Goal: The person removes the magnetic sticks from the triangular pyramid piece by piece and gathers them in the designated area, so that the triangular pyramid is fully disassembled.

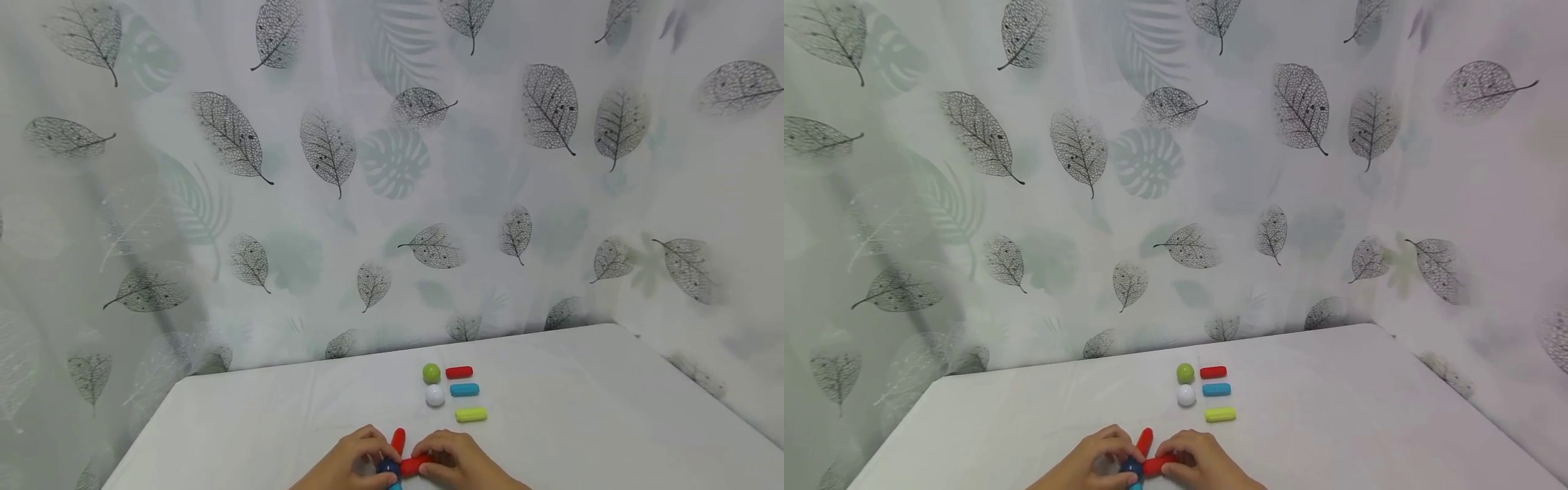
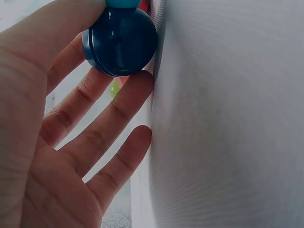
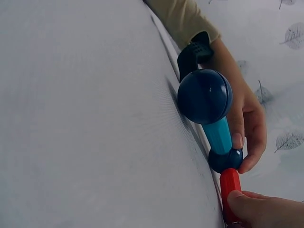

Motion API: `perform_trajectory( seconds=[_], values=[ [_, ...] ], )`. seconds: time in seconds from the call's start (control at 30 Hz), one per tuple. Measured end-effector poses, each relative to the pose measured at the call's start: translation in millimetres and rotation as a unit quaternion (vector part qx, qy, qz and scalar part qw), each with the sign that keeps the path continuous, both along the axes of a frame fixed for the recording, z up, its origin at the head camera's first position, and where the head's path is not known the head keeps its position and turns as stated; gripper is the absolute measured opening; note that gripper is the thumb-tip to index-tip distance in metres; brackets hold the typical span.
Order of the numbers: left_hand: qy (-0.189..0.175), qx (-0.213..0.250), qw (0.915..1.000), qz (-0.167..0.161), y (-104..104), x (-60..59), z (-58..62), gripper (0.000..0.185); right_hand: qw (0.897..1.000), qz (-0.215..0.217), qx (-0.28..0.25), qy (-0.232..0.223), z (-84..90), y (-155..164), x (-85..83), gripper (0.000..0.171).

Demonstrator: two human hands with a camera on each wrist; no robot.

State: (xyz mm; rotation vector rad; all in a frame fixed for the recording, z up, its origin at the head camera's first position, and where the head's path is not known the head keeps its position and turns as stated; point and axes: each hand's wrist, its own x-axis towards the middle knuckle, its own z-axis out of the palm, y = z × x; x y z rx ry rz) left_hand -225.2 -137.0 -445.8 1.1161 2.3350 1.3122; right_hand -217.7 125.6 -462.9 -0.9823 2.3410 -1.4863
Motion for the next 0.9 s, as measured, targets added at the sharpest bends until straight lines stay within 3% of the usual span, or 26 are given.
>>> perform_trajectory(
  seconds=[0.5,0.9],
  values=[
    [0.0,0.007,1.0,0.005,-10.3,0.8,-2.3,0.017,0.998,-0.026,0.055,0.008,4.7,-3.2,3.3,0.022],
    [-0.026,-0.002,0.9996,0.012,-9.9,-0.6,0.4,0.017,0.997,-0.058,0.04,0.012,4.9,10.9,3.2,0.022]
  ],
)
